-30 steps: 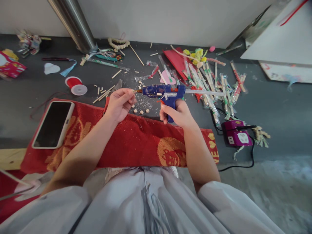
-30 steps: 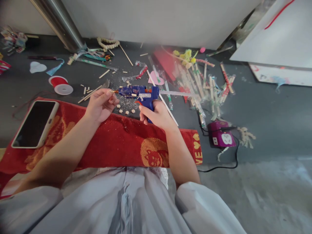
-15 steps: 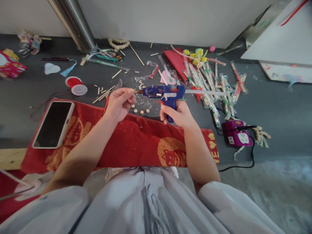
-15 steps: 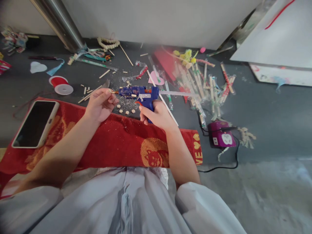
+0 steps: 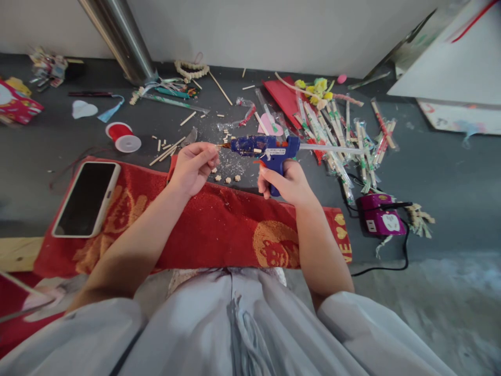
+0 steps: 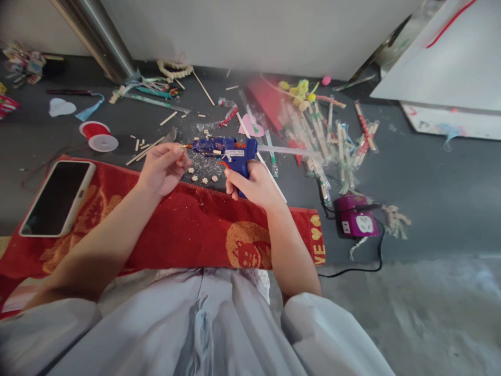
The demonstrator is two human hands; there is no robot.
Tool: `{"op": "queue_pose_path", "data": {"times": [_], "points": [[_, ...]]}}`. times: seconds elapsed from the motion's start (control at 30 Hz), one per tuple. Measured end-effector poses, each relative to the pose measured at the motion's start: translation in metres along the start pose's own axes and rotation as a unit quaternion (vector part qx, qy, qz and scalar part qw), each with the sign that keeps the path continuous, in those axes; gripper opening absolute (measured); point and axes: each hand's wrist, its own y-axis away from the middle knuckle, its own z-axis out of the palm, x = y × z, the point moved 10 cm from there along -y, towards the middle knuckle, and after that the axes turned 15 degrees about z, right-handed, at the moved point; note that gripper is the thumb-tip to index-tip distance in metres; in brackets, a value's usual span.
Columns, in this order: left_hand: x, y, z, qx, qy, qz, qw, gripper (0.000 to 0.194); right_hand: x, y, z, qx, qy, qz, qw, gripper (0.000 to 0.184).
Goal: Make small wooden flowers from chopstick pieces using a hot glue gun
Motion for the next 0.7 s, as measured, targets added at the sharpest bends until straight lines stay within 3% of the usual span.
{"op": "queue_pose_path", "data": {"times": [0.7], "points": [[0.0005,-0.0012,-0.0055,0.028,0.0,-0.003,1.0,0.021,-0.0008,0.0002,0.0007,0.0,0.018,0.004,1.0,0.031]]}}
